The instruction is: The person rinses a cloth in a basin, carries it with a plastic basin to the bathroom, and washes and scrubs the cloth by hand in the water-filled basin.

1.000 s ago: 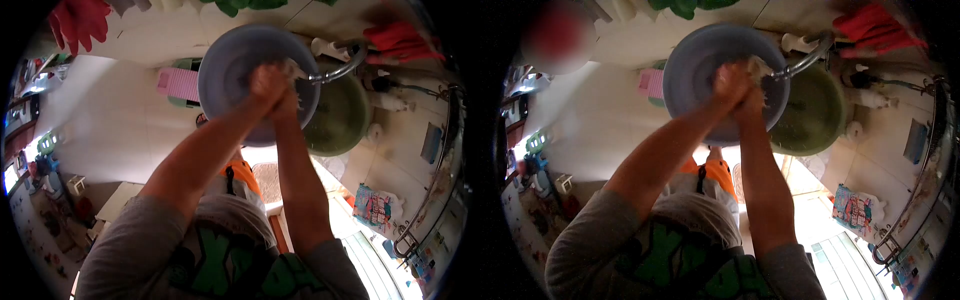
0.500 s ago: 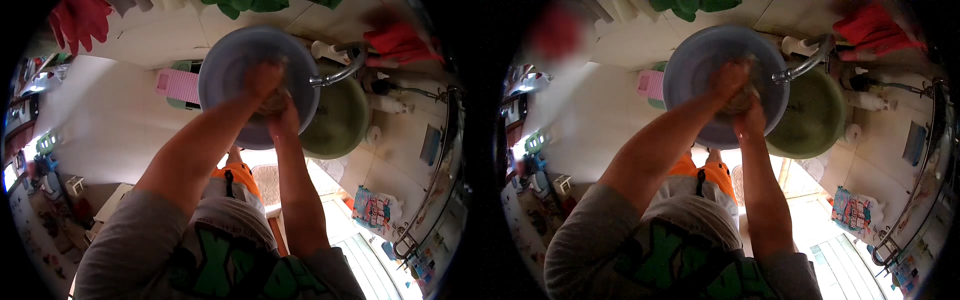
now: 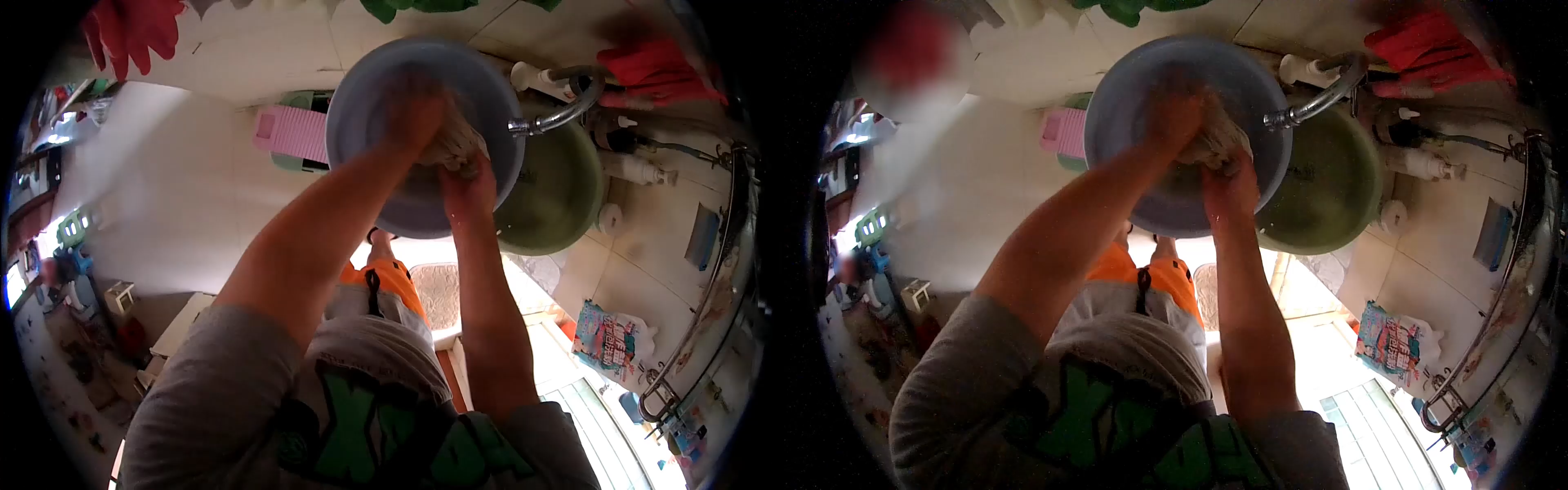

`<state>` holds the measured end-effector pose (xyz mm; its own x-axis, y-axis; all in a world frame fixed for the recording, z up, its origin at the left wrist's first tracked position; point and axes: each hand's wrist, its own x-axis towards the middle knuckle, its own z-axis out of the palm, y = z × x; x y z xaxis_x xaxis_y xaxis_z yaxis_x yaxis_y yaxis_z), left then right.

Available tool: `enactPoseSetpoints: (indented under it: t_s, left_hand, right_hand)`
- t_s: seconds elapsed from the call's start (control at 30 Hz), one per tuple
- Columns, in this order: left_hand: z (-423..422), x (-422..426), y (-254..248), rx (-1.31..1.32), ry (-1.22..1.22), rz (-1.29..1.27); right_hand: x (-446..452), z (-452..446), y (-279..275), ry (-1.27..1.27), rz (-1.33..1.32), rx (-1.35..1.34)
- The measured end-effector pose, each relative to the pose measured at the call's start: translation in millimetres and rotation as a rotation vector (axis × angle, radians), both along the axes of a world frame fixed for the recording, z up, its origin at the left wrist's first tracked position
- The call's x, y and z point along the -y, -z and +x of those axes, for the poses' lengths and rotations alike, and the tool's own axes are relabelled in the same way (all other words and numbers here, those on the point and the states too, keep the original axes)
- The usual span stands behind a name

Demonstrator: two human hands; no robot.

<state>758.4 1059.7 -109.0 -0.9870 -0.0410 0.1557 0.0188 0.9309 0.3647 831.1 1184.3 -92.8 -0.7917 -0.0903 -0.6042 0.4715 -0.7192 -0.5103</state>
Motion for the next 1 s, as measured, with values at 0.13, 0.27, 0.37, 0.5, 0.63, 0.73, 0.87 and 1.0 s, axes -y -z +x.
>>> enactPoseSetpoints:
  t_s: [0.13,0.27,0.37,0.5,0.63,0.73,0.87,1.0]
  left_hand:
    - [19,-23,-13,0.003,-0.115,0.17]
    - [40,-56,-47,0.123,-0.012,0.27]
    - [20,-33,-18,0.292,0.025,0.411]
    - [7,7,-4,0.168,0.056,0.129]
    - [28,-43,-21,0.023,-0.091,0.119]
    - [42,-60,-73,0.268,0.059,0.153]
    - [3,-20,-28,0.446,0.158,0.252]
    - [-8,-4,42,0.016,0.069,0.117]
  right_hand:
    - [8,-16,5,0.023,-0.322,0.091]
    - [7,-44,15,-0.132,-0.3,0.055]
    - [11,-37,1,-0.119,-0.066,0.038]
    - [7,-8,-7,0.069,-0.104,0.109]
    - [-14,-34,49,-0.132,-0.432,-0.057]
    - [-7,-33,40,-0.205,-0.34,-0.065]
    - [27,-23,-25,-0.13,0.091,0.089]
    - [17,4,-24,0.105,-0.107,0.186]
